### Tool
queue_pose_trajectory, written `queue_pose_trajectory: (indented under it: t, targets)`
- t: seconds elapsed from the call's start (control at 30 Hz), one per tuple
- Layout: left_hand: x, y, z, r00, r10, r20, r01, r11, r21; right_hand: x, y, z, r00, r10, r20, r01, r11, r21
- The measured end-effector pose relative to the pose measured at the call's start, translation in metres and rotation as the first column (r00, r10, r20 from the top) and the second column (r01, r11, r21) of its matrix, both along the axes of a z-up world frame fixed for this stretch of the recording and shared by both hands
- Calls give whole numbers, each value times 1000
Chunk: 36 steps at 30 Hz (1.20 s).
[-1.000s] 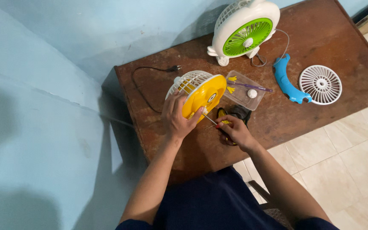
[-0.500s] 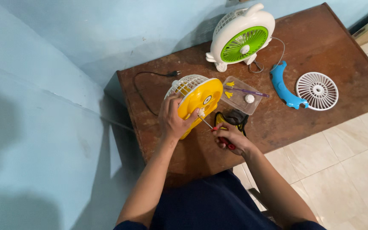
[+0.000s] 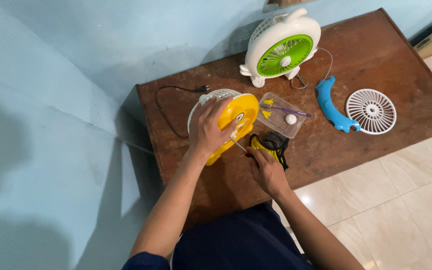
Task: The person uses a screwdriver to remove screws from the back of a yellow electric fan, then places small parts into a plastic container. They later wipe a white fan blade with a cloth. The task involves disassembly and cleaning of fan components.
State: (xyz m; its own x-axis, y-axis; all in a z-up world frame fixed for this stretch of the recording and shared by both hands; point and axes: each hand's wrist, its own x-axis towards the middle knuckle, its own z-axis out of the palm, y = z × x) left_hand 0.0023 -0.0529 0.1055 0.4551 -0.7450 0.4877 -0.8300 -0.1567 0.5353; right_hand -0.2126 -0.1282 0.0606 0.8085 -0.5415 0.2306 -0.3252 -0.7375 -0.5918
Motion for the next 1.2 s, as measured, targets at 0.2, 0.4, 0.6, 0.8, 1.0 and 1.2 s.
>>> queue_pose_trajectory:
  t: [0.2, 0.4, 0.6, 0.8, 1.0, 1.2]
  targets:
    - [-2, 3, -8, 999, 46, 13, -45, 999, -12, -2, -1, -9, 999, 26, 37, -31, 988, 151]
    - [-8, 4, 0, 996, 81, 27, -81, 997, -21, 3, -24, -43, 984, -181, 0, 53, 293, 955]
    - [-9, 6, 1, 996, 77, 34, -74, 994, -75, 0, -46, -67, 969, -241, -49, -122, -645, 754]
    - [-8, 6, -8, 995, 59, 76, -52, 995, -85, 2, -41, -69, 963, -241, -117, 22, -364, 931]
    - [-3, 33, -40, 999, 31, -43, -38, 985, -166, -3, -27, -53, 988, -142, 52, 22, 474, 880]
    - [-15, 63, -80, 981, 11, -191, -67, 954, -292, -6, -4, -19, 998, 12, 68, -17, 998, 67]
